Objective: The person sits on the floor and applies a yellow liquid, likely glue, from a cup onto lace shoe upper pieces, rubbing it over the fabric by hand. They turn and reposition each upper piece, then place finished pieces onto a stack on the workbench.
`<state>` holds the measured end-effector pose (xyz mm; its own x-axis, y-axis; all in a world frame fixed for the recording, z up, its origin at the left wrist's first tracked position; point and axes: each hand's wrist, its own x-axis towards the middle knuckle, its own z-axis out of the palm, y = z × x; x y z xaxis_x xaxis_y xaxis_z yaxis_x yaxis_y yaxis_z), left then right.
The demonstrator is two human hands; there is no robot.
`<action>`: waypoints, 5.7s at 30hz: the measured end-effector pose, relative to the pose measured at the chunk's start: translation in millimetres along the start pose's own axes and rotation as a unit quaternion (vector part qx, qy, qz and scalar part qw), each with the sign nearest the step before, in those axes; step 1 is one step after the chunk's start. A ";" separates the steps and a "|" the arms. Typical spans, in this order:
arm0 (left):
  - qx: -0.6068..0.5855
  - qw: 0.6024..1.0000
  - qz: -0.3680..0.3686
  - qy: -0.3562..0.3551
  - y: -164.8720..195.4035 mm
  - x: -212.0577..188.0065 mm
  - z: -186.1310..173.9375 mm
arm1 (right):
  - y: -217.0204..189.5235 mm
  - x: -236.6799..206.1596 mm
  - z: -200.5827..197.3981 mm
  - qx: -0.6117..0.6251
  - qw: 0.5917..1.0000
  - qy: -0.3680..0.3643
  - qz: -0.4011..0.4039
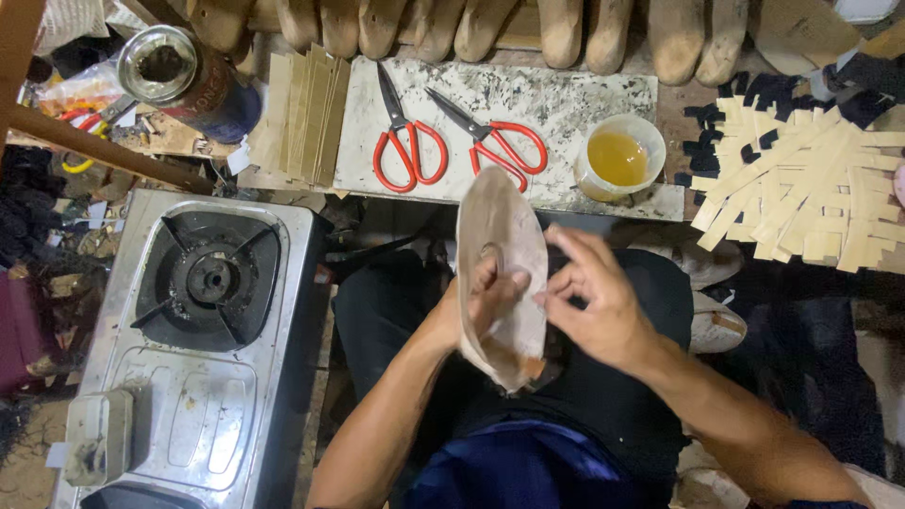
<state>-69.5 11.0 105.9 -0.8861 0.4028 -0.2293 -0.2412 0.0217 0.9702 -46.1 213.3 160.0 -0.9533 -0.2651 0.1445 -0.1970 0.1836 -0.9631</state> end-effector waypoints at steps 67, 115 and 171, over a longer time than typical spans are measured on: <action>-0.231 0.969 0.003 -0.087 -4.9 -6.3 -7.9 | -7.5 -16.0 -12.2 -0.320 0.899 -0.038 -0.296; 0.605 0.708 0.351 0.096 -4.0 32.2 -57.9 | -102.7 -379.9 -65.9 -0.393 0.746 0.423 0.332; 0.639 0.724 0.214 0.149 -19.2 79.7 -48.4 | 41.6 -398.8 -159.8 -0.344 0.742 0.304 0.489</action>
<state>-154.6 -1.6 65.2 -0.8632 0.4116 0.2924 0.4750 0.8583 0.1942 289.3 477.8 98.6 -0.6032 0.7508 -0.2692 0.7860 0.5023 -0.3604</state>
